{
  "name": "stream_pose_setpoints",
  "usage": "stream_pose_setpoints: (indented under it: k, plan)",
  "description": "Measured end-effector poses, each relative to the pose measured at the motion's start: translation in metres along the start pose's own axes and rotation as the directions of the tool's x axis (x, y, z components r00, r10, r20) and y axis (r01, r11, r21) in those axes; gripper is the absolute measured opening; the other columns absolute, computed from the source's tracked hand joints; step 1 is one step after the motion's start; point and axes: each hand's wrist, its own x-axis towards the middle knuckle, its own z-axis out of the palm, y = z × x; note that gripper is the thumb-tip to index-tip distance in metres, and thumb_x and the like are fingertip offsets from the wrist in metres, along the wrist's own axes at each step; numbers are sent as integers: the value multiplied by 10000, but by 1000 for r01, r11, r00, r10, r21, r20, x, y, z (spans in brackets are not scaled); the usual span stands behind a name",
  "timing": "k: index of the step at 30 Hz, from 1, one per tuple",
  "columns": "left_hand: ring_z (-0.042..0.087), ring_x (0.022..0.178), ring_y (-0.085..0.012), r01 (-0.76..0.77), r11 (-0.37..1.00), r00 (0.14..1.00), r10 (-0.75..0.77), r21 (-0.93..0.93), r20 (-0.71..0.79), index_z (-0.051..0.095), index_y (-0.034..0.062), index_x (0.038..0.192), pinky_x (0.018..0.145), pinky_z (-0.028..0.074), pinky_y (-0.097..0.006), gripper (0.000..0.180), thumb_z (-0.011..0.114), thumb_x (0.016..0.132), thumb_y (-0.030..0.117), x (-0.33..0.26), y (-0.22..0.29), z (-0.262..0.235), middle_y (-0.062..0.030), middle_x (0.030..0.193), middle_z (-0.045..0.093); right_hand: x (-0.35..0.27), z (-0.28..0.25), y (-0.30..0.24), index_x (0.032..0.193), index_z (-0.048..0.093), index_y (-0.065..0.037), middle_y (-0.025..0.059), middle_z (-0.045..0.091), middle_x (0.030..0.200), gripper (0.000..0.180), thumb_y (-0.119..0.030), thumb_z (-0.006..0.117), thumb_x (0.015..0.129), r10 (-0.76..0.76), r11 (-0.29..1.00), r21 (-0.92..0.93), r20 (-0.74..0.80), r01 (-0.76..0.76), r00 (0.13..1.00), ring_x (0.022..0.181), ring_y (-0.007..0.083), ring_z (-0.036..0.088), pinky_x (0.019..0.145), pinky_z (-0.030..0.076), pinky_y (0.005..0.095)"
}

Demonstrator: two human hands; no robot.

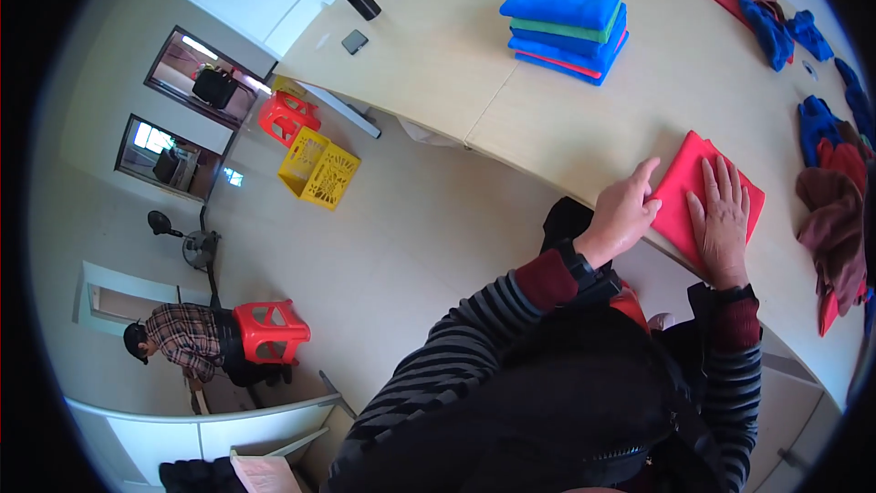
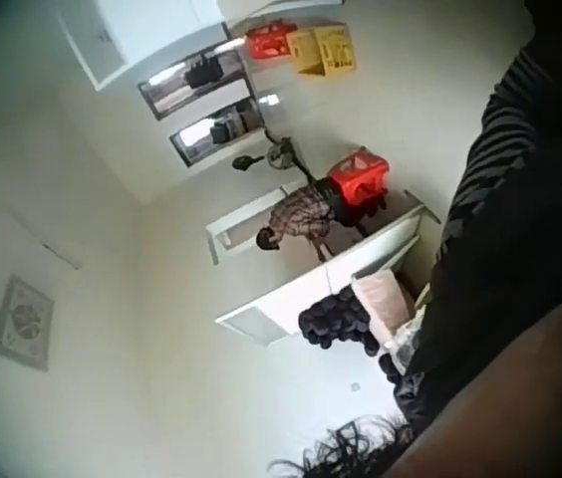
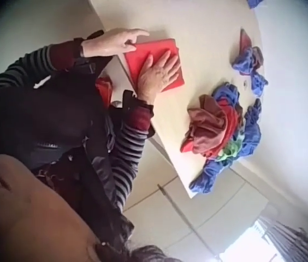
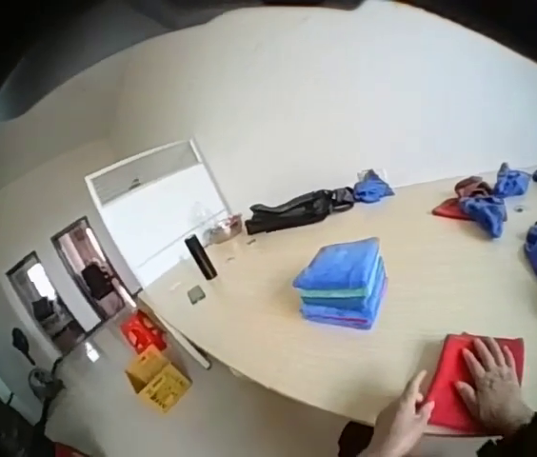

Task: The person folds a blue cloth by hand, places it on a stack, and then picks up a red cloth from a pile. They spread the red cloth out, fold it into a smaller square, and place it on the table.

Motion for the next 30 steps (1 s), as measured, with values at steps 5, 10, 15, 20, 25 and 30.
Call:
stream_pose_setpoints:
  k: [5,10,15,20,25,30]
  plan:
    - [650,882,-331,-284,908,932,337,307,-135,469,20,1429,789,527,-417,608,709,875,93,18,16,-27,-161,974,654,10,15,-2,1533,416,-98,136,359,1611,605,-407,514,1022,43,998,-41,-35,-45,998,1510,347,276,1213,227,534]
    - [551,1239,-355,-536,800,838,543,270,55,484,27,1437,1077,431,-450,643,733,867,191,11,43,2,-191,1317,572,11,21,2,1526,431,-108,133,377,1601,584,-382,521,1018,47,998,-47,-44,-49,998,1504,349,290,1207,241,532]
    - [390,1433,-348,-524,788,849,513,325,125,476,36,1461,1224,253,-482,685,740,862,239,-21,24,24,-208,1508,436,8,20,37,1527,425,-104,149,421,1570,586,-359,529,1010,34,982,182,39,-40,999,1481,354,333,1194,275,498]
    - [337,1487,-322,-673,615,739,563,411,369,480,100,1485,1249,185,-524,625,663,891,170,-16,13,10,-171,1576,391,-3,16,69,1518,424,-89,156,469,1525,587,-355,533,1007,130,989,56,70,-134,989,1440,354,392,1168,315,468]
    - [395,1456,-326,-645,587,764,509,490,396,580,185,1416,1230,206,-558,535,570,901,42,7,9,-17,-131,1529,474,-6,-5,37,1500,409,-38,188,498,1464,590,-343,533,1010,163,974,157,33,-167,986,1388,364,437,1148,341,470]
    - [388,1460,-330,-556,544,822,471,629,320,561,201,1439,1216,213,-583,582,542,892,3,51,-18,-41,-143,1533,463,-43,-16,21,1491,408,-17,198,521,1420,612,-345,564,998,167,979,124,-14,-164,986,1370,364,453,1142,351,465]
